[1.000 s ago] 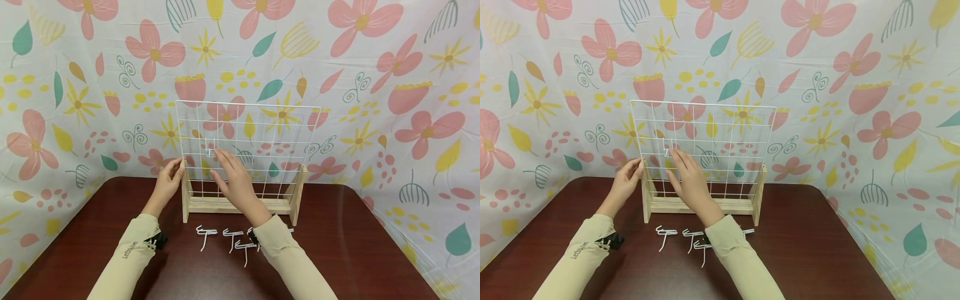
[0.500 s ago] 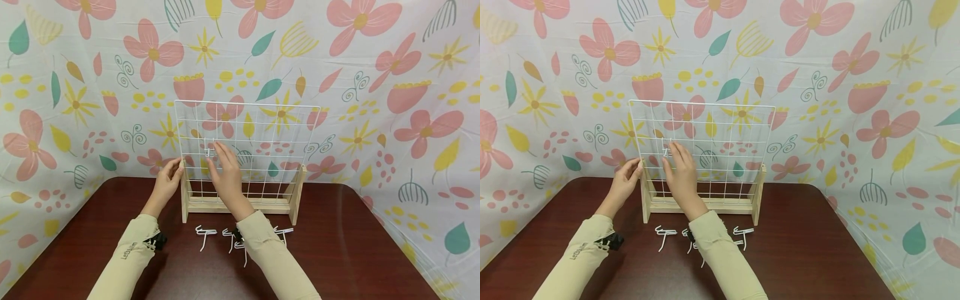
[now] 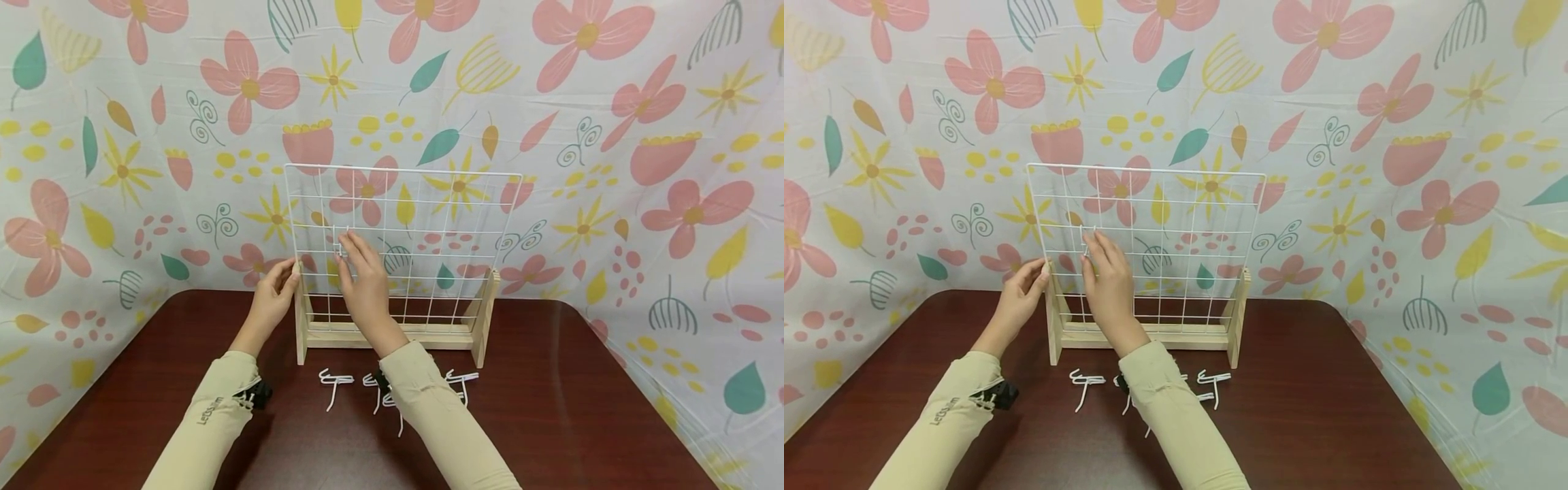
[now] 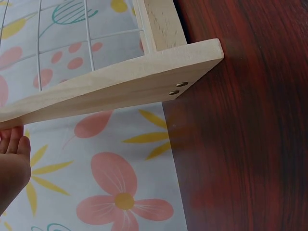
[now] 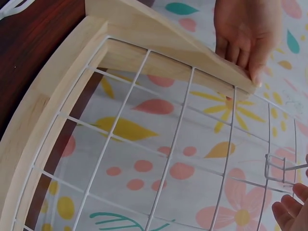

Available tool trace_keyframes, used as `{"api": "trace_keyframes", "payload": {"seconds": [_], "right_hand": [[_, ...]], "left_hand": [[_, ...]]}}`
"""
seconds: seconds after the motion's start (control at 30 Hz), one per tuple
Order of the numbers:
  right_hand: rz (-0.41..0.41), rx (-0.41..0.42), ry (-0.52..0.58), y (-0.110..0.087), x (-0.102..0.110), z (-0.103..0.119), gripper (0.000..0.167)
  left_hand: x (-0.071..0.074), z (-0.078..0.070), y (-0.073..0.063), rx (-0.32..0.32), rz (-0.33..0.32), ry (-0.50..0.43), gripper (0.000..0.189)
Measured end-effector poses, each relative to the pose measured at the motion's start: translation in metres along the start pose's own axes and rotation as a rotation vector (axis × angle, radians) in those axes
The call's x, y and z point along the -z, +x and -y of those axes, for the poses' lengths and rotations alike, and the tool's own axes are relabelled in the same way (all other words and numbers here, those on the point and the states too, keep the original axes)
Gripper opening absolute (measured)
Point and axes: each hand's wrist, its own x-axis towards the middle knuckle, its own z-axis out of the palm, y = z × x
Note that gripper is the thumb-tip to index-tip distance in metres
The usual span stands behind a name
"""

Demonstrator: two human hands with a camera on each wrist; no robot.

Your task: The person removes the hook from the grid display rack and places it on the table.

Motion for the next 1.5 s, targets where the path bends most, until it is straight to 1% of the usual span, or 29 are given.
{"api": "trace_keyframes", "payload": {"seconds": [0.27,0.57,0.67,0.87,0.97,1.17,1.5], "right_hand": [[-0.012,0.024,-0.021,-0.0009,0.0007,-0.0019,0.025],[-0.022,0.043,0.003,-0.0024,-0.0002,-0.005,0.021],[-0.014,0.039,0.008,-0.0026,0.0002,-0.0057,0.02],[-0.017,0.033,0.029,-0.0021,0.0007,-0.0071,0.02],[-0.019,0.034,0.033,-0.0014,0.0012,-0.0071,0.02],[-0.039,0.059,0.045,0.0009,0.0025,-0.0061,0.019],[-0.058,0.097,0.064,0.006,0.0047,-0.0046,0.02]], "left_hand": [[-0.0006,-0.0017,0.0,-0.005,-0.003,-0.005,0.04],[-0.0006,0.0003,0.0,0.004,-0.003,-0.014,0.04],[-0.0006,-0.0003,-0.0005,0.008,-0.003,-0.014,0.04],[-0.001,-0.0003,-0.0009,-0.005,0.001,-0.007,0.04],[-0.0013,-0.0005,-0.0009,0.002,0.005,-0.004,0.04],[-0.0014,-0.0025,-0.0019,0.022,0.006,0.008,0.041],[-0.0008,-0.0035,-0.0018,0.016,0.0,0.019,0.041]]}}
